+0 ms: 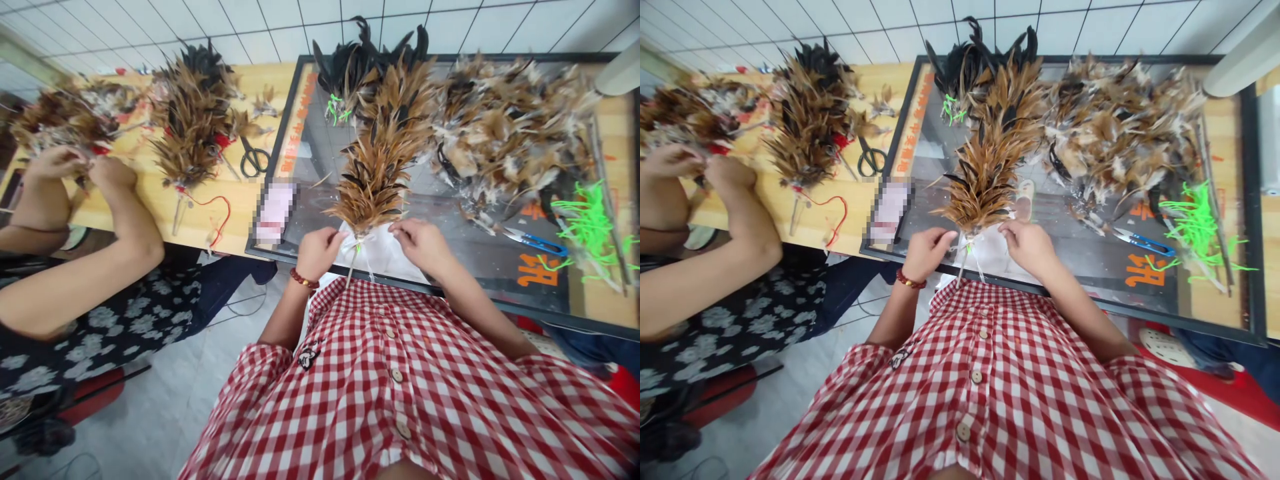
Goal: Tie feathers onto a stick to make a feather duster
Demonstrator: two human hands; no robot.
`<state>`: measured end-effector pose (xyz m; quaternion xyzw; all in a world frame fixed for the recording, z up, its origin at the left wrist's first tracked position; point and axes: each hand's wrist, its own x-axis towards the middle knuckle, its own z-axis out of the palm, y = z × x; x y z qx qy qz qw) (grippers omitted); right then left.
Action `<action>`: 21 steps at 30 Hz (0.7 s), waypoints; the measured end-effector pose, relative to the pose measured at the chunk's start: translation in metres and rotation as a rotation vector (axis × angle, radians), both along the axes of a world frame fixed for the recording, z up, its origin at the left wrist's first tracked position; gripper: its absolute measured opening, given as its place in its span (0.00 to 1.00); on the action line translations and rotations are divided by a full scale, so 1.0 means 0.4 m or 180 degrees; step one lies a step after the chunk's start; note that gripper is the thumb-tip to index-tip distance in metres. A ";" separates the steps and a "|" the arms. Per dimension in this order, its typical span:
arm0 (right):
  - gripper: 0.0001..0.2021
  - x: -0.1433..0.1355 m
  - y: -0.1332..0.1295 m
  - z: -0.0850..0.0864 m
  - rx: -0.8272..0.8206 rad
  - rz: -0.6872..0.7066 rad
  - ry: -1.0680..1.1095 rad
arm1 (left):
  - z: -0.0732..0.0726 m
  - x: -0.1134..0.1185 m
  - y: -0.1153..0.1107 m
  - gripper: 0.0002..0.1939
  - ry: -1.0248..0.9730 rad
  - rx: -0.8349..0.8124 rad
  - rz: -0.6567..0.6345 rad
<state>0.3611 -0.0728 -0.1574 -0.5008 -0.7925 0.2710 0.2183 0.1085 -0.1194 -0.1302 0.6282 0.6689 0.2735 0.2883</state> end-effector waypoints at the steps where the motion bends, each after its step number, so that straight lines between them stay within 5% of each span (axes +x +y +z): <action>1: 0.13 -0.011 -0.005 -0.002 -0.0114 0.0162 -0.0046 | 0.003 0.019 0.008 0.21 0.0241 -0.0039 -0.0135; 4: 0.20 -0.055 -0.020 -0.006 -0.0217 0.0497 -0.0061 | -0.002 0.078 0.027 0.21 0.0689 -0.0098 -0.0157; 7: 0.26 -0.080 -0.027 0.000 -0.0096 0.0621 0.0443 | -0.015 0.104 0.032 0.17 0.0421 0.0052 0.0151; 11: 0.23 -0.076 -0.037 0.026 -0.0006 0.0586 0.1393 | -0.028 0.099 0.012 0.22 -0.1478 -0.0331 0.0220; 14: 0.18 -0.078 -0.046 0.032 -0.0174 0.0044 0.1773 | -0.035 0.108 -0.006 0.25 -0.2776 -0.0672 0.0491; 18: 0.25 -0.094 -0.046 0.011 -0.1004 -0.0193 0.1921 | -0.028 0.126 0.005 0.20 -0.3924 -0.1368 0.0831; 21: 0.22 -0.088 -0.046 -0.001 -0.0844 -0.0038 0.1670 | -0.007 0.123 0.032 0.14 -0.4557 -0.2229 0.0663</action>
